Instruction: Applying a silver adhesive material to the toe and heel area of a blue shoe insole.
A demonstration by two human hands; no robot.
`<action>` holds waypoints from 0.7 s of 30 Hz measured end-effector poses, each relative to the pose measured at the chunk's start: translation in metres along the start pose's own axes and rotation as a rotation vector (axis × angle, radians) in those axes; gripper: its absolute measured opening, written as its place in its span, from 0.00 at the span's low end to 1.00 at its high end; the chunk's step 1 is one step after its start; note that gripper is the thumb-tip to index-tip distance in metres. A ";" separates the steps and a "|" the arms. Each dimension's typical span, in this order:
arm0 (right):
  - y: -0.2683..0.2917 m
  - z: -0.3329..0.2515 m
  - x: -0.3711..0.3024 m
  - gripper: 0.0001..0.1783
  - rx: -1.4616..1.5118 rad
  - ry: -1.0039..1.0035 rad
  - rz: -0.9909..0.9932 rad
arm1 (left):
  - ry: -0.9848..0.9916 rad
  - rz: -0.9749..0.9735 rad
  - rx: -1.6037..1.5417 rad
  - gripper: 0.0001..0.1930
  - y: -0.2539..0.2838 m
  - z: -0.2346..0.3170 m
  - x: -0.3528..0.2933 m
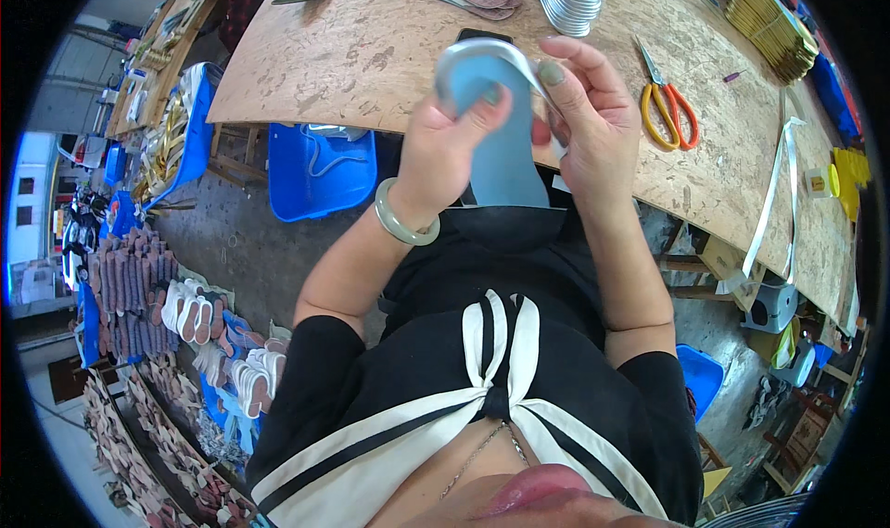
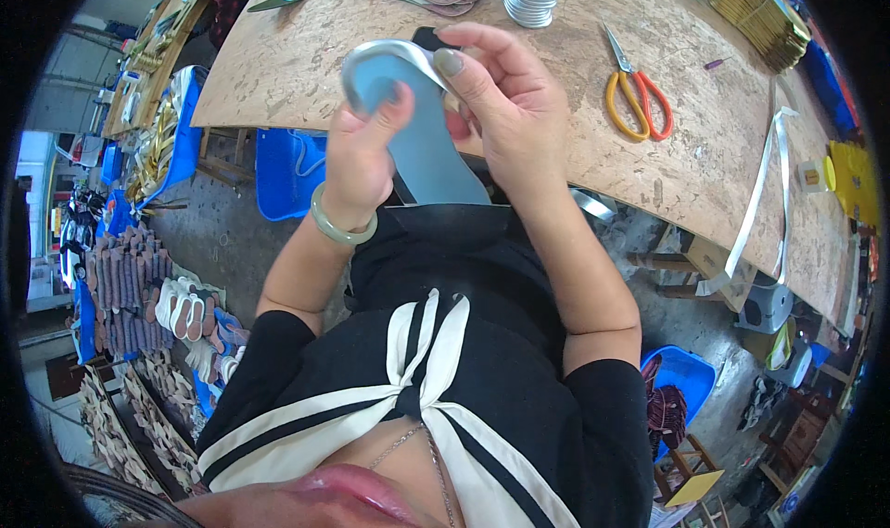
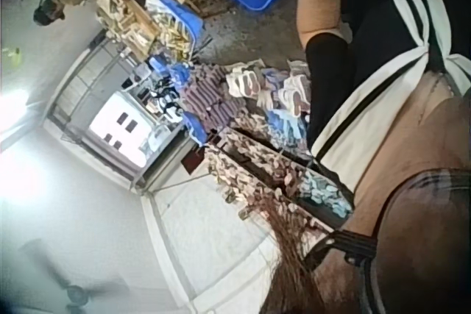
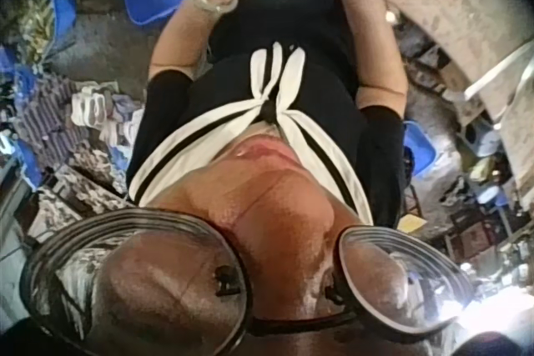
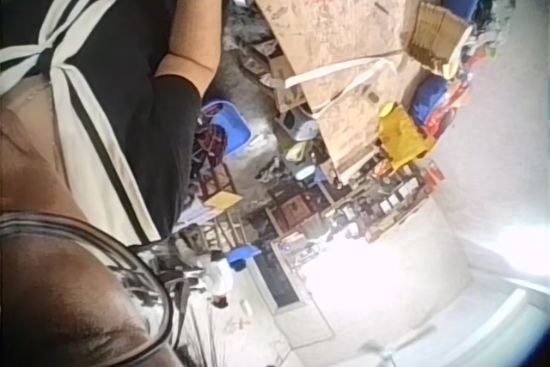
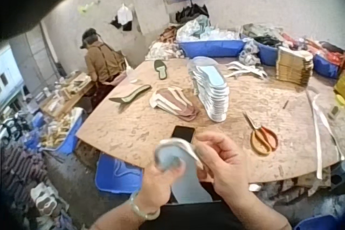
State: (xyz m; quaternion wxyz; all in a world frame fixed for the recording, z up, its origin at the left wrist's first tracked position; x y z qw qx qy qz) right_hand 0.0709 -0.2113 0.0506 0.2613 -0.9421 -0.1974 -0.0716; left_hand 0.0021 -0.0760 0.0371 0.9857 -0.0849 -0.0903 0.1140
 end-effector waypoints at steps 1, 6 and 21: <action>0.001 0.003 0.000 0.12 -0.158 0.106 0.066 | -0.033 0.054 -0.131 0.15 0.003 0.001 0.001; 0.010 0.014 -0.014 0.07 -0.535 0.337 -0.011 | -0.140 0.119 -0.280 0.20 0.006 0.006 0.002; 0.003 0.027 -0.026 0.07 -0.762 0.370 -0.127 | -0.072 0.156 -0.262 0.12 0.003 0.002 -0.004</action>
Point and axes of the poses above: each hand's wrist, its own x-axis towards the middle knuckle, its own y-axis out of the back of the hand, z = x × y, the point moved 1 cm from there along x, towards the middle knuckle, and after that the axes turned 7 degrees about z, right-handed, at the moved point
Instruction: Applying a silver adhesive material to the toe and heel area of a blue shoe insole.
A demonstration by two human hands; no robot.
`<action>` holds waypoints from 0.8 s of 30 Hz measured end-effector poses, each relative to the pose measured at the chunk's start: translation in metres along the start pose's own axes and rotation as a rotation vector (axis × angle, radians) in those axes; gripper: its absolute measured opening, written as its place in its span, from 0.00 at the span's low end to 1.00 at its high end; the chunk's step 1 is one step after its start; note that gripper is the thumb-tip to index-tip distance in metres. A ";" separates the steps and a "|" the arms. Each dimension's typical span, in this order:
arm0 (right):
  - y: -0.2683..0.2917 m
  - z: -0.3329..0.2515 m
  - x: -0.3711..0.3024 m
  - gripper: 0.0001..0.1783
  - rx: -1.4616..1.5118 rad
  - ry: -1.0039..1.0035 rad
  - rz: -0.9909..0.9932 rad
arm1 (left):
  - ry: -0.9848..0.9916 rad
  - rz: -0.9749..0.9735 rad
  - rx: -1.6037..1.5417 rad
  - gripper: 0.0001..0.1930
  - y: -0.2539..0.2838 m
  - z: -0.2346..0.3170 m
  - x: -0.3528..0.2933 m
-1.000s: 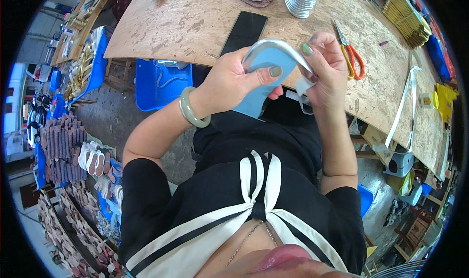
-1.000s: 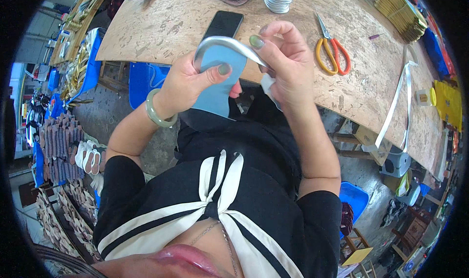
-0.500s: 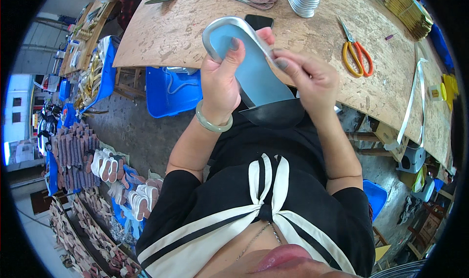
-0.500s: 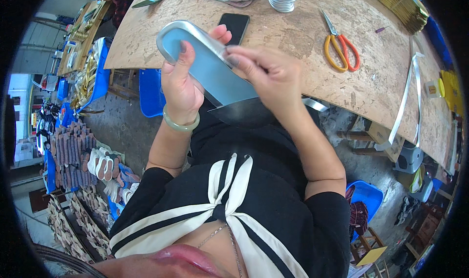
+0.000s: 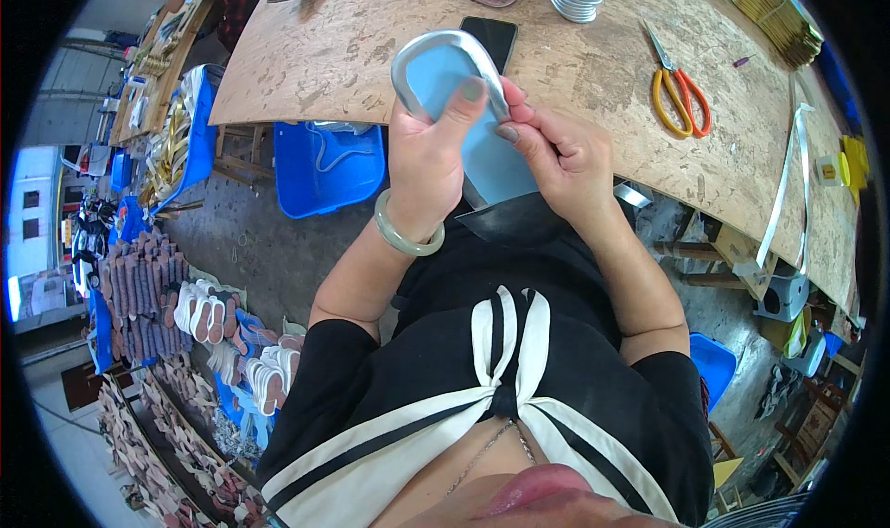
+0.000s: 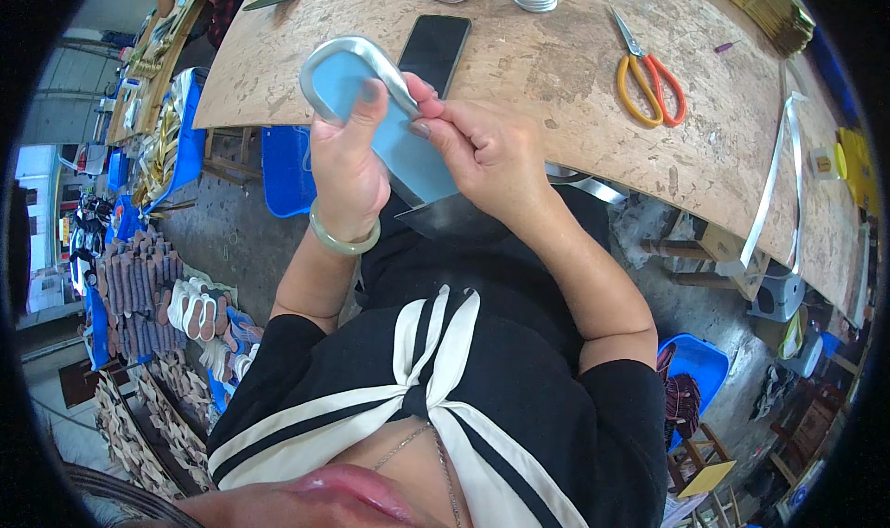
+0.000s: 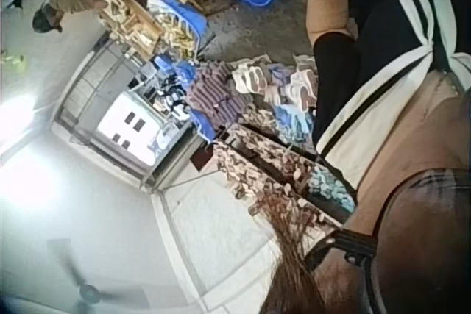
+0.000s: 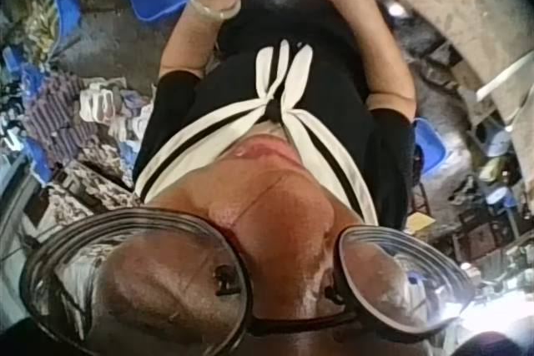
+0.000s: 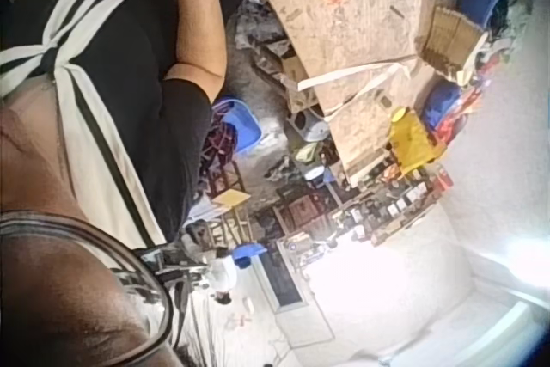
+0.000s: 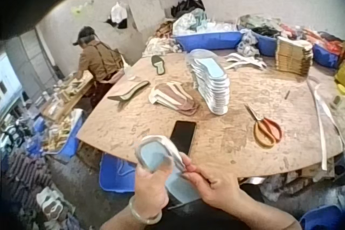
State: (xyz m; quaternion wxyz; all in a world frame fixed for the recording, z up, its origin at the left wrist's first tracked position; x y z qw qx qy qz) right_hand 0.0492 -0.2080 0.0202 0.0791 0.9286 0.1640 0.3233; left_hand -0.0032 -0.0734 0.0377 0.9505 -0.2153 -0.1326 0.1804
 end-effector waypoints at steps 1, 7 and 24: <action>0.000 0.002 -0.002 0.07 0.001 -0.005 0.002 | 0.005 0.000 0.002 0.12 -0.002 -0.001 -0.001; 0.006 0.012 -0.003 0.08 0.250 -0.251 -0.046 | -0.091 0.092 0.236 0.09 0.004 -0.002 -0.002; 0.008 0.010 -0.003 0.07 0.107 -0.091 -0.157 | 0.048 -0.178 0.124 0.22 0.018 -0.010 -0.005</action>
Point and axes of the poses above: each hand's wrist, its own x-axis towards the middle knuckle, its own y-axis out of the back of the hand, z = x × y, the point moved 1 cm from there along x, towards the middle knuckle, and after that the axes turned 7 degrees about z, right-handed, at the moved point
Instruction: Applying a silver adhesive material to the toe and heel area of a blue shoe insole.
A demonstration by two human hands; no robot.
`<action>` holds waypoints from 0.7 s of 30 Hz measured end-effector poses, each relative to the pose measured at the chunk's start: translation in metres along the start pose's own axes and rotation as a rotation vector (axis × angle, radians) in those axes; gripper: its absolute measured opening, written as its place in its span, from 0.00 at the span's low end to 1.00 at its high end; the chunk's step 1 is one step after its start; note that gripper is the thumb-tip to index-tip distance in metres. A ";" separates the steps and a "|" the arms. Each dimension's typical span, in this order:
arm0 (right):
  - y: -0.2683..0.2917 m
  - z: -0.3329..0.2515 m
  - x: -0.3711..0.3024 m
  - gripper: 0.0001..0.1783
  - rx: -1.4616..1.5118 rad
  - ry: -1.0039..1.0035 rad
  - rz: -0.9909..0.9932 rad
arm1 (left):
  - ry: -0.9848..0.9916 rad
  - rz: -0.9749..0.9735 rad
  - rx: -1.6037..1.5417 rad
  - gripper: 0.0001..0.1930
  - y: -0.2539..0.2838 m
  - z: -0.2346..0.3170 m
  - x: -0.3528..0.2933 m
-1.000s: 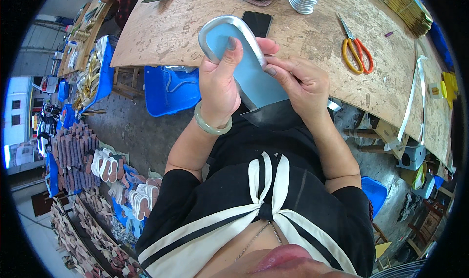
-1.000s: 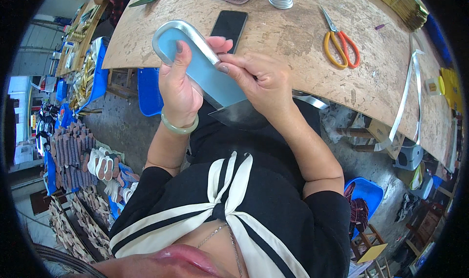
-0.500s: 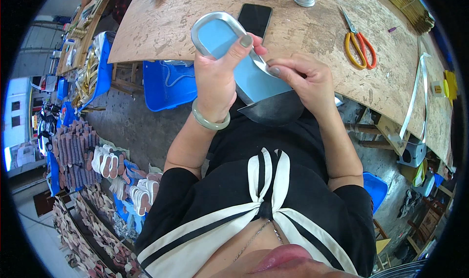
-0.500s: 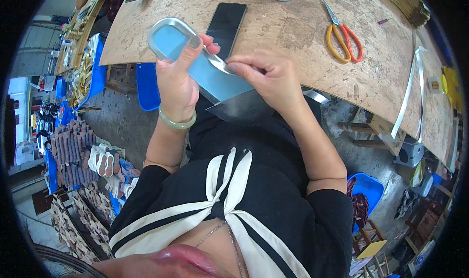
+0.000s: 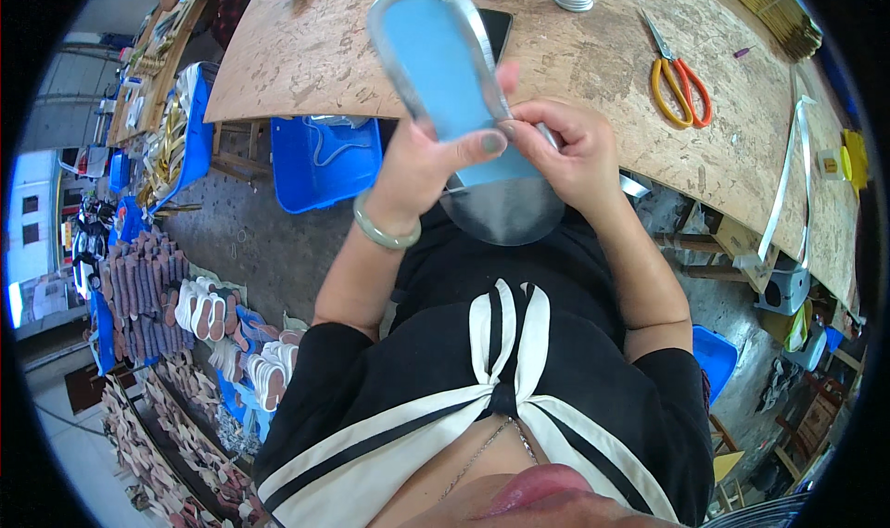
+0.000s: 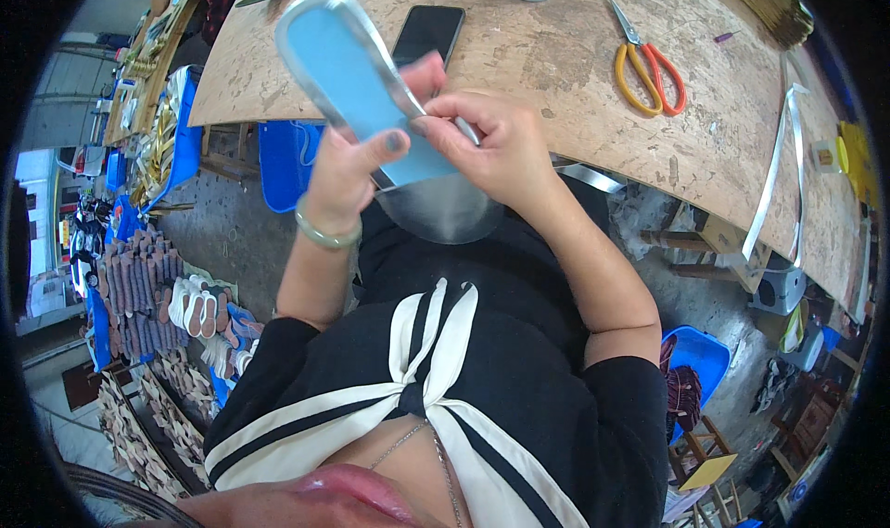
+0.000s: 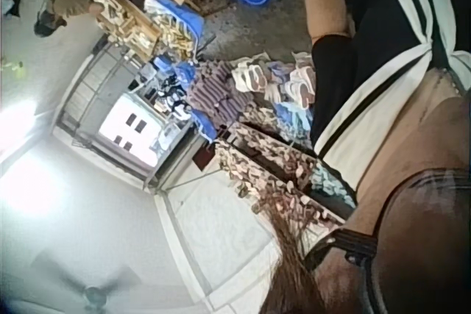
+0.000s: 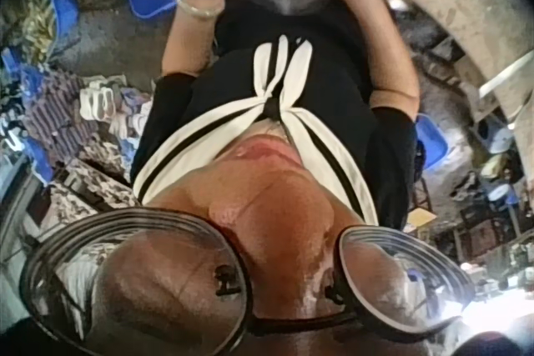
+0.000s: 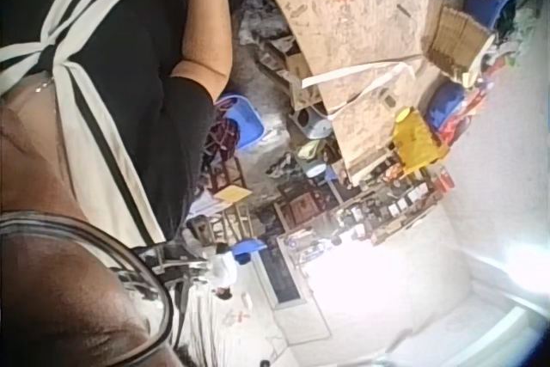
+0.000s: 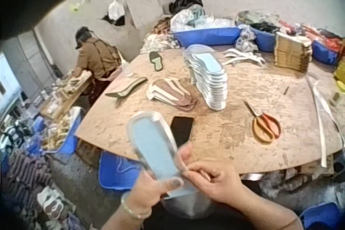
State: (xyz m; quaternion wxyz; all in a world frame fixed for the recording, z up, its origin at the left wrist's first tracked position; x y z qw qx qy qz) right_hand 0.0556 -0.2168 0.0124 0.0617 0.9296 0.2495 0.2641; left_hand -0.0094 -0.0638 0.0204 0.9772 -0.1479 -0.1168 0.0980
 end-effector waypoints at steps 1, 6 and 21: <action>-0.002 0.003 0.002 0.07 0.037 -0.029 0.005 | 0.061 -0.059 0.022 0.25 0.005 -0.009 -0.007; 0.002 0.010 0.004 0.10 0.250 -0.287 -0.087 | 0.019 0.235 -0.075 0.12 -0.001 -0.028 -0.019; 0.021 -0.018 -0.030 0.09 -0.351 0.252 0.122 | -0.003 0.223 -0.254 0.13 -0.006 0.000 -0.033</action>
Point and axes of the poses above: each hand's wrist, its own x-axis towards the middle knuckle, its own y-axis out of the back of the hand, z = x × y, the point moved 1 cm from there along x, towards the middle knuckle, and after that the axes turned 7 degrees about z, right-handed, at the moved point
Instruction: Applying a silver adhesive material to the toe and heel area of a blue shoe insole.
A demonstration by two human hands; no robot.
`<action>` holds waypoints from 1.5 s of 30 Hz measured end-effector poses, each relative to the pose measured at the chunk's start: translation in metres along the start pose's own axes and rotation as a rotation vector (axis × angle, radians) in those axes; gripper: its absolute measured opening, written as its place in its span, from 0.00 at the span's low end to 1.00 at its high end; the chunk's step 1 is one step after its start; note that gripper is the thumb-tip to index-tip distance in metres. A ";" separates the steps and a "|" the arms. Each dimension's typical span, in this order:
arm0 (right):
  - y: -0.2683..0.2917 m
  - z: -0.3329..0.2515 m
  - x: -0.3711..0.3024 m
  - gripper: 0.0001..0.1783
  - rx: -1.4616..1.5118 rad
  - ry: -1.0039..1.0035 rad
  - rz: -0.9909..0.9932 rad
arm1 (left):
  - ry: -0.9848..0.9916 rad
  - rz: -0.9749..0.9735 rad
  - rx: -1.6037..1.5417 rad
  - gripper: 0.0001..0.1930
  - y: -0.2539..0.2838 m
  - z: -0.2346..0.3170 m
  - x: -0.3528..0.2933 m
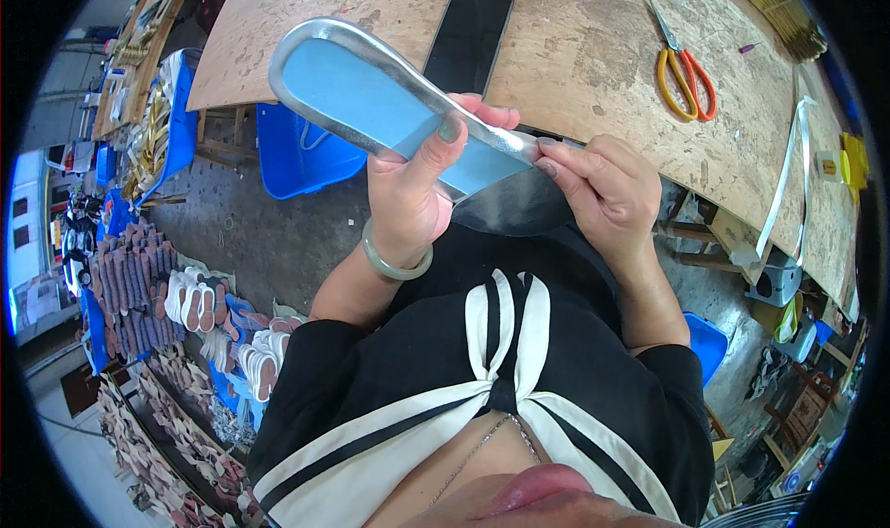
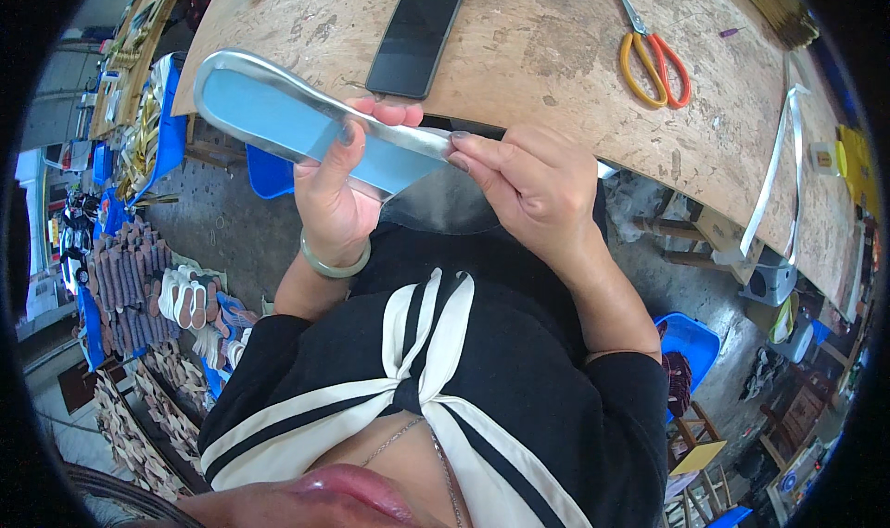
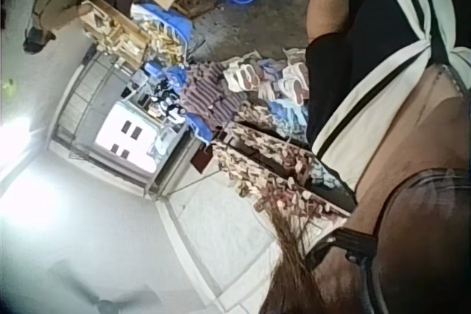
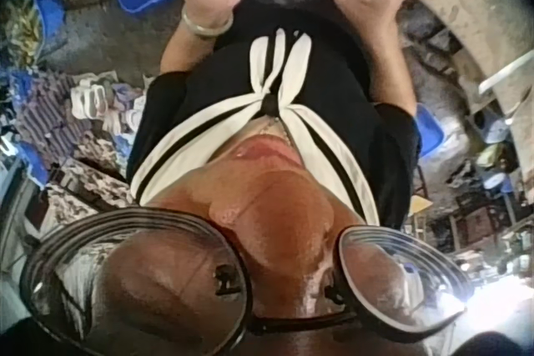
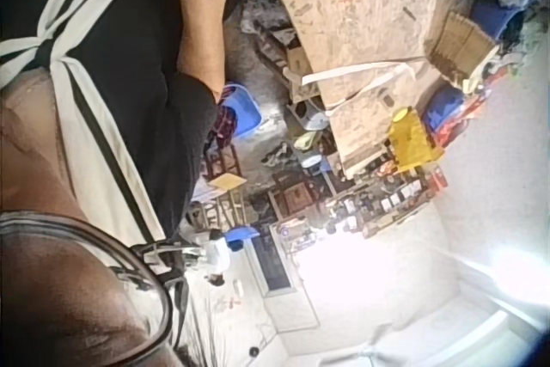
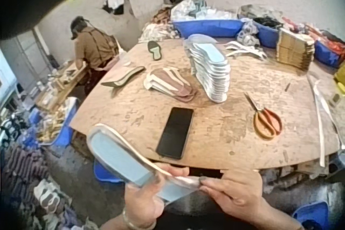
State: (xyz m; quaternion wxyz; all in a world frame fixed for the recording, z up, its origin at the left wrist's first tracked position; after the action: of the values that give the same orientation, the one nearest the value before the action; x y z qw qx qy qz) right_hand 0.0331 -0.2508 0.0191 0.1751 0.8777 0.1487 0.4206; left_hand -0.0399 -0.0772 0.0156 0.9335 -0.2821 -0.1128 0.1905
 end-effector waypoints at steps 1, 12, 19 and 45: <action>0.001 0.000 -0.001 0.09 -0.031 0.027 -0.011 | -0.004 -0.016 0.017 0.14 0.000 0.001 -0.001; 0.001 -0.012 -0.001 0.09 0.095 -0.131 -0.066 | -0.036 -0.082 0.060 0.12 -0.003 0.019 -0.013; -0.011 0.000 -0.004 0.05 0.005 -0.034 -0.184 | 0.010 -0.071 0.222 0.16 0.001 0.013 -0.005; 0.053 0.080 0.006 0.25 0.222 -0.547 -0.793 | 0.234 -0.875 1.089 0.22 0.037 0.046 0.045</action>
State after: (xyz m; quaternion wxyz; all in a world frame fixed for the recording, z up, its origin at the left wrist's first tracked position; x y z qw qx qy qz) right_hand 0.1055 -0.3101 -0.0009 0.2599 0.8449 0.4640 0.0575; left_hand -0.0247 -0.0078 0.0372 0.9387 0.2774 -0.0036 -0.2045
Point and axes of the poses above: each hand's wrist, its own x-axis towards the middle knuckle, its own y-axis out of the back of the hand, z = x × y, the point moved 1 cm from there along x, towards the middle knuckle, and after that the axes turned 7 degrees about z, right-handed, at the moved point
